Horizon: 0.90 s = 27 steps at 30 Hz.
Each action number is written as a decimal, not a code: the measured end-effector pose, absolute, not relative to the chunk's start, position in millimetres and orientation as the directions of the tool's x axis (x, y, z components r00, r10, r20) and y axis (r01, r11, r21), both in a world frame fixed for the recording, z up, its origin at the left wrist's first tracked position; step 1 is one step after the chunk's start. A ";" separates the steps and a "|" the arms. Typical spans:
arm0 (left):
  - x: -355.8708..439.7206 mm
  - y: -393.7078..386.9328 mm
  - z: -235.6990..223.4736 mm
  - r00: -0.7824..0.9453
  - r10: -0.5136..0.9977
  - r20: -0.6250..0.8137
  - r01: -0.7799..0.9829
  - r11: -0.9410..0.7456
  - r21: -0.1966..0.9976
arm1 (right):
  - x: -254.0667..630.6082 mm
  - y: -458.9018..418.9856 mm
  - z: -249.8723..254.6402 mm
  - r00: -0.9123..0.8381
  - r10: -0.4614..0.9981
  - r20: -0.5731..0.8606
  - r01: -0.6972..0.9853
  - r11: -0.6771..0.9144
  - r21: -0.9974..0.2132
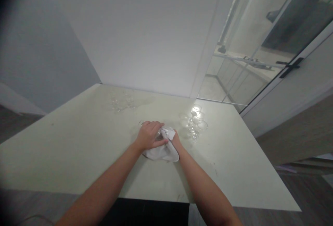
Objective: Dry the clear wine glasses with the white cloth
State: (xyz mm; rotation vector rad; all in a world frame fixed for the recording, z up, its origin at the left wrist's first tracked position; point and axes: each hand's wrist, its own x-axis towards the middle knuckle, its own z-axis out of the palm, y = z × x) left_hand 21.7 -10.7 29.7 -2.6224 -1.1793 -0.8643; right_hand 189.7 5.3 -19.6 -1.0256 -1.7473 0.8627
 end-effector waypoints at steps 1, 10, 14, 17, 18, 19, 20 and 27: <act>22.9 -11.1 30.5 0.531 0.656 0.536 0.734 -0.673 0.097 | 190.0 5.1 -19.6 -0.254 0.901 0.350 0.272 0.414 -0.869; 27.4 -14.0 30.0 0.483 0.855 0.190 0.842 -0.513 0.166 | 200.0 -13.2 -2.1 -0.429 0.775 0.464 0.649 0.622 -0.438; 25.4 -14.2 27.8 0.464 0.865 0.192 0.849 -0.496 0.180 | 201.0 -13.4 0.9 -0.475 0.778 0.412 0.644 0.626 -0.439; 23.6 -13.8 27.2 0.452 0.866 0.212 0.857 -0.488 0.164 | 199.2 -15.1 5.4 -0.484 0.782 0.392 0.598 0.623 -0.504; 23.1 -13.4 27.0 0.450 0.867 0.214 0.859 -0.486 0.160 | 198.3 -15.9 6.6 -0.478 0.787 0.390 0.584 0.617 -0.528; 22.5 -12.9 26.8 0.450 0.867 0.214 0.860 -0.485 0.158 | 197.3 -16.6 7.2 -0.468 0.794 0.388 0.573 0.607 -0.551; 21.9 -12.5 26.5 0.452 0.866 0.212 0.859 -0.487 0.159 | 196.2 -17.2 7.1 -0.452 0.805 0.384 0.563 0.591 -0.577; 22.7 -14.6 25.2 0.460 0.863 0.209 0.850 -0.496 0.180 | 191.0 -13.2 -8.7 -0.297 0.896 0.331 0.424 0.434 -0.795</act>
